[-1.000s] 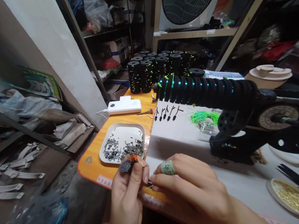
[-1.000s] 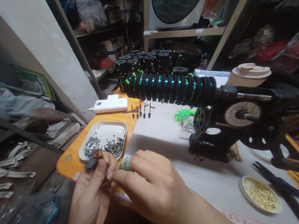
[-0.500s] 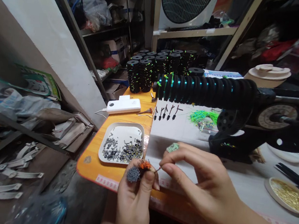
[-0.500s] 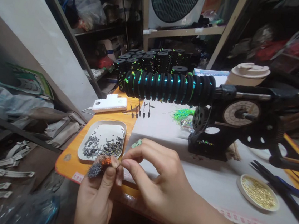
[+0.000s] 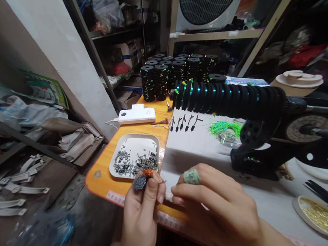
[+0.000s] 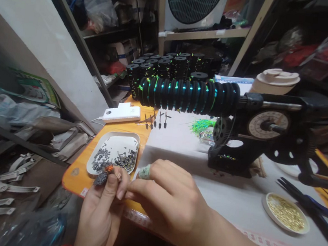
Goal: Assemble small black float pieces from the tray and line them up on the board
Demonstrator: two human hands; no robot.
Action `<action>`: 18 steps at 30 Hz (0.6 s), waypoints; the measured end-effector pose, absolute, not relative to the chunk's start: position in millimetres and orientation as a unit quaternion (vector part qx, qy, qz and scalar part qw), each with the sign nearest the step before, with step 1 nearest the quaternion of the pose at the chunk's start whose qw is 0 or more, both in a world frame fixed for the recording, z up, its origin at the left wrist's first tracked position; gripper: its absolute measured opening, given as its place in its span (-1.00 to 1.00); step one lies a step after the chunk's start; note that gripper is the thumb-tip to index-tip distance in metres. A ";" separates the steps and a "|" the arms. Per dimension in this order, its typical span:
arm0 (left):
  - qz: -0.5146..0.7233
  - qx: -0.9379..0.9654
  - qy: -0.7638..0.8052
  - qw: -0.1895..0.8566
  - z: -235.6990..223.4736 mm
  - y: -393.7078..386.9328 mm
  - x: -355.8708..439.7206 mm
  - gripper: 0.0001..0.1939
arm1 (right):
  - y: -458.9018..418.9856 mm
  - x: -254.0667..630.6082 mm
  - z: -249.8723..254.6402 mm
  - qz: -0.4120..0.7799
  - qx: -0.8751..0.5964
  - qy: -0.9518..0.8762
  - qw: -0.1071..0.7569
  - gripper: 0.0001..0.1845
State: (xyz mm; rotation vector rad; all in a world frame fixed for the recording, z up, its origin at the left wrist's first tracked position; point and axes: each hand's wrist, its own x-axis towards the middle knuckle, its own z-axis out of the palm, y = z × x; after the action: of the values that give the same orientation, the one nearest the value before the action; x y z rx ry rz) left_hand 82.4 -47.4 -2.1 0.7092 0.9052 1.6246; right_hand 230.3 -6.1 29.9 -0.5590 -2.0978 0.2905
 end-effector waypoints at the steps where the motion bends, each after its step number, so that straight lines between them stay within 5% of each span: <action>1: 0.681 0.297 0.389 0.545 -1.4 -47.8 81.4 -0.76 | -4.9 232.3 31.1 0.131 -0.230 -0.850 0.455 -0.86; 18: 0.662 0.277 0.441 0.540 6.2 -52.9 78.6 -0.72 | 11.8 246.6 35.3 0.170 -0.272 -0.861 0.395 -0.79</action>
State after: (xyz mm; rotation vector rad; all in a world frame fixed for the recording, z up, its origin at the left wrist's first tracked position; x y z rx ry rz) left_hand 78.6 -52.9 6.2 0.6592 1.0473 1.5729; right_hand 246.6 11.8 35.3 -0.6889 -2.1838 0.4317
